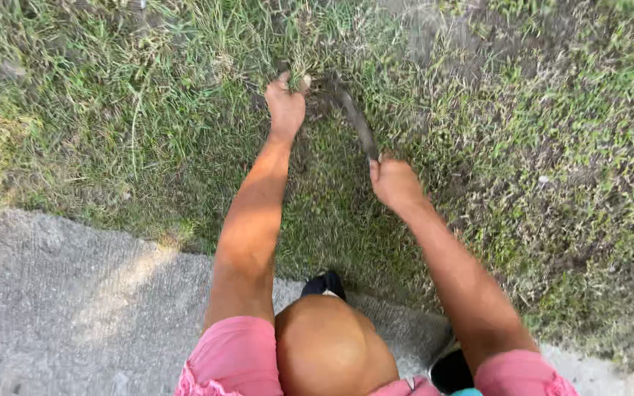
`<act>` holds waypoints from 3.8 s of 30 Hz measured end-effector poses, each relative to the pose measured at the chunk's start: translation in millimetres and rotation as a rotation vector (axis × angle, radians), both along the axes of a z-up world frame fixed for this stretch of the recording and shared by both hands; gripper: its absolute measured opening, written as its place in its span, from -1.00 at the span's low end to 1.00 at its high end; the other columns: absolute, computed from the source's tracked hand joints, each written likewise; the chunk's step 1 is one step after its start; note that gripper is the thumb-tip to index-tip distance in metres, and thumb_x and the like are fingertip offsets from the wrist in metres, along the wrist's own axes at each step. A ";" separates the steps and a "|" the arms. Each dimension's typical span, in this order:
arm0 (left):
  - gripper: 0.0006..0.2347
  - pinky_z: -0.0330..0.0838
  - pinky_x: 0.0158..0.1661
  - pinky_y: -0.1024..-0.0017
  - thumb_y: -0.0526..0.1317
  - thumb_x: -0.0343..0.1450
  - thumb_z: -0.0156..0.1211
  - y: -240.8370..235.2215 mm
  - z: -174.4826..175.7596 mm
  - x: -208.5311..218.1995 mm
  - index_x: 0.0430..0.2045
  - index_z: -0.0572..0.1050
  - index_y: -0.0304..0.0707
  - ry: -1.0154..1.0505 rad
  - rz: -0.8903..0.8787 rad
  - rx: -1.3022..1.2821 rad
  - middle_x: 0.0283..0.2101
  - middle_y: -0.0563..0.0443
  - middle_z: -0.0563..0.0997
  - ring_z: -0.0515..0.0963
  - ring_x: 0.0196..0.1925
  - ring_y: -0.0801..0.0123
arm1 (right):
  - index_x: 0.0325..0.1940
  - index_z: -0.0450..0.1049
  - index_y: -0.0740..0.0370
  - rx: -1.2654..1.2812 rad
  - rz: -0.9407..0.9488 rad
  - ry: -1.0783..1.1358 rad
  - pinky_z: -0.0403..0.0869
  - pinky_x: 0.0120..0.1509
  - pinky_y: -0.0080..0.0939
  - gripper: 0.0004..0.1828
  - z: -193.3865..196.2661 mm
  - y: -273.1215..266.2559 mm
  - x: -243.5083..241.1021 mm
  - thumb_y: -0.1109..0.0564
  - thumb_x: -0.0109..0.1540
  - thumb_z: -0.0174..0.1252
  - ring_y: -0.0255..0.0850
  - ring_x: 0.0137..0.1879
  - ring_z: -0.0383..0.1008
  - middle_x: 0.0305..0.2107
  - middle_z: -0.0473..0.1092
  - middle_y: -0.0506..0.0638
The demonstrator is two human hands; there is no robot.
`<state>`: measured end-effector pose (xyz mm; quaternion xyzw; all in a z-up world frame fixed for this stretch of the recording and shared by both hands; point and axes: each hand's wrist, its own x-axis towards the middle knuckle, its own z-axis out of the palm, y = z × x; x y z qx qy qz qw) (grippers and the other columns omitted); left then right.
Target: The person uses a long metal blade to pry weeds from the soil by hand and then gathers the pulled clumps of grass into a pile on the ground.
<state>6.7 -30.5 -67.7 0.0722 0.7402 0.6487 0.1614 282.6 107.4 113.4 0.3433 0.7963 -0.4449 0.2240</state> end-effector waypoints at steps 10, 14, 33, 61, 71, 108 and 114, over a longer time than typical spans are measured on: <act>-0.57 0.45 -0.37 0.37 -0.20 0.34 0.47 12.4 77.1 -9.2 0.01 0.54 -0.56 0.035 -0.085 -0.499 -0.55 -0.16 0.58 0.44 -0.53 0.42 | -0.26 0.38 0.30 -0.648 -0.326 -0.226 0.44 -0.59 -0.15 -0.62 48.5 -5.4 -23.4 -0.06 0.41 -0.06 -0.20 -0.63 0.38 -0.60 0.39 0.07; -0.57 0.47 -0.21 0.32 -0.24 0.32 0.51 3.4 46.2 -6.8 -0.06 0.51 -0.65 0.180 -0.048 -0.330 -0.37 -0.19 0.62 0.52 -0.33 0.37 | -0.29 0.36 0.30 -0.641 -0.406 -0.080 0.41 -0.63 -0.10 -0.69 22.4 -15.3 -29.2 0.00 0.38 0.00 -0.20 -0.62 0.38 -0.57 0.35 0.01; -0.53 0.50 -0.25 0.24 -0.09 0.32 0.58 -7.8 40.4 -11.7 -0.14 0.58 -0.61 0.719 -0.002 -0.543 -0.30 -0.35 0.61 0.57 -0.26 0.10 | -0.27 0.41 0.18 -0.272 -0.091 0.065 0.40 -0.68 -0.11 -0.73 15.0 -54.3 0.7 0.02 0.40 -0.08 -0.24 -0.71 0.34 -0.71 0.39 -0.05; -0.76 0.49 -0.13 0.37 -0.37 0.41 0.38 -11.9 72.0 -9.0 -0.13 0.56 -0.60 0.022 0.122 -0.020 -0.22 -0.16 0.70 0.55 -0.23 0.35 | -0.27 0.49 0.26 -0.106 -0.029 0.092 0.48 -0.41 0.05 -0.65 -35.9 -48.2 -6.8 -0.01 0.43 -0.03 -0.09 -0.57 0.38 -0.60 0.42 0.10; -0.83 0.52 -0.21 0.42 -0.43 0.37 0.44 -45.6 196.8 -57.9 -0.23 0.60 -0.52 -0.043 0.014 0.224 -0.31 -0.08 0.69 0.62 -0.33 0.38 | -0.16 0.41 0.33 -0.306 -0.130 -0.205 0.51 -0.32 0.20 -0.63 63.3 -30.9 49.3 -0.06 0.40 -0.06 -0.02 -0.51 0.42 -0.57 0.39 0.15; -0.81 0.52 -0.32 0.38 -0.32 0.27 0.44 497.9 339.8 638.7 -0.29 0.66 -0.36 -0.114 -1.142 -0.382 -0.38 0.02 0.71 0.63 -0.42 0.44 | -0.24 0.53 0.38 -0.087 -0.660 -0.027 0.44 -0.44 -0.08 -0.65 155.5 422.2 760.8 -0.03 0.27 0.30 -0.17 -0.54 0.43 -0.59 0.43 0.13; -0.74 0.59 -0.37 0.35 -0.32 0.23 0.51 612.5 300.0 776.2 -0.31 0.59 -0.45 -0.271 -1.051 -0.321 -0.37 -0.07 0.70 0.66 -0.42 0.36 | -0.12 0.44 0.31 -0.373 -0.901 0.390 0.40 -0.42 -0.26 -0.67 133.2 516.0 818.0 0.13 0.17 0.40 -0.30 -0.49 0.42 -0.51 0.44 -0.03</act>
